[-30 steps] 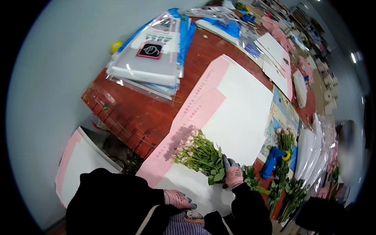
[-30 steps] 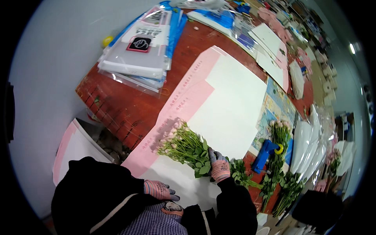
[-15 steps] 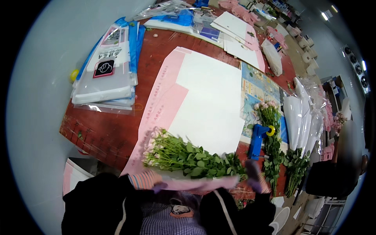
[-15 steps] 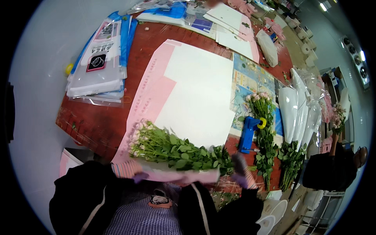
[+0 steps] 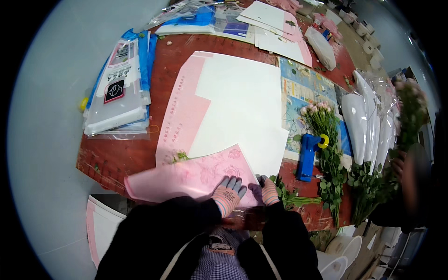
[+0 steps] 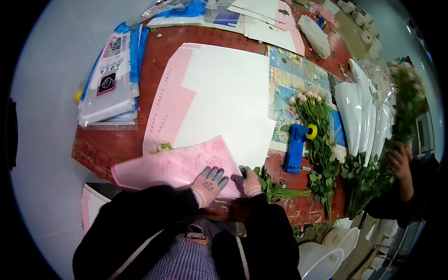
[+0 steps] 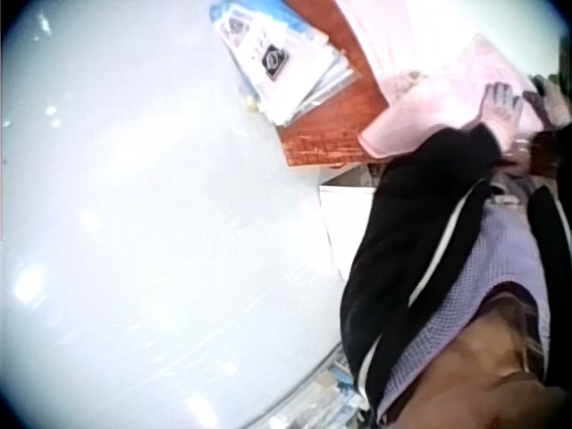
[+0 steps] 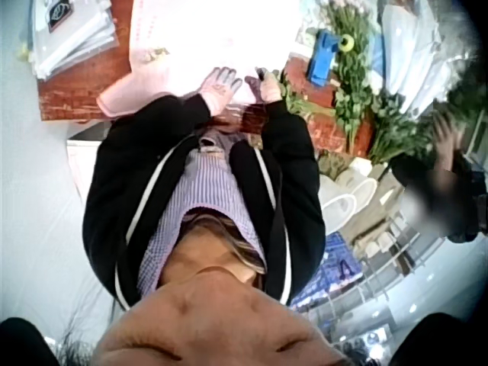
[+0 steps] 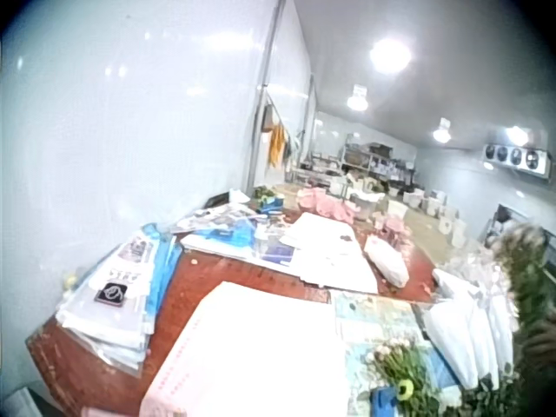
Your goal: The person wraps bouquets of flowers in pink and white paper on a work table. They fold the paper around the stems, secure the wrapping with tape, and place the finished bouquets into a white bucket.
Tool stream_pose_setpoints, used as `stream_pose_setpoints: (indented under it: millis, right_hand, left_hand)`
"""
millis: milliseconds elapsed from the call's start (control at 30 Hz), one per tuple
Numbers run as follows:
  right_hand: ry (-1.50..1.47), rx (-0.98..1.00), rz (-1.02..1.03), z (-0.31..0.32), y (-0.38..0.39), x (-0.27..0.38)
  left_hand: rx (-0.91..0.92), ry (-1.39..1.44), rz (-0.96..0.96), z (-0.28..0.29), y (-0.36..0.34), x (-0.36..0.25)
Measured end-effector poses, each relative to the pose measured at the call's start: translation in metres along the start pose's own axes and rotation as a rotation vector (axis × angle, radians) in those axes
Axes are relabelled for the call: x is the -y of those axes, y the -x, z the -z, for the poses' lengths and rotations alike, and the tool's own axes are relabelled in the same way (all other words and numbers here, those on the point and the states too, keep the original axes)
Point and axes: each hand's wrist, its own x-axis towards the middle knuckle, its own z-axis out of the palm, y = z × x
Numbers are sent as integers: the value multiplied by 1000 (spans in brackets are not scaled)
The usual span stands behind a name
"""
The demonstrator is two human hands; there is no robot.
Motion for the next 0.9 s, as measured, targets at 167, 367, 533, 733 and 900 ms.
stream_pose_setpoints:
  millis: [167, 367, 533, 733, 900]
  right_hand:
    - [394, -224, 479, 15, 46, 80]
    - [950, -34, 490, -18, 68, 69]
    - [1343, 480, 361, 21, 11, 76]
    - [362, 305, 383, 30, -5, 98]
    - [944, 55, 178, 19, 16, 67]
  left_hand:
    - [266, 33, 51, 10, -22, 5]
    - [607, 221, -1, 40, -48, 20]
    - [197, -62, 73, 13, -60, -2]
    - [-91, -127, -94, 6, -68, 42]
    - [-78, -61, -173, 66, -58, 64]
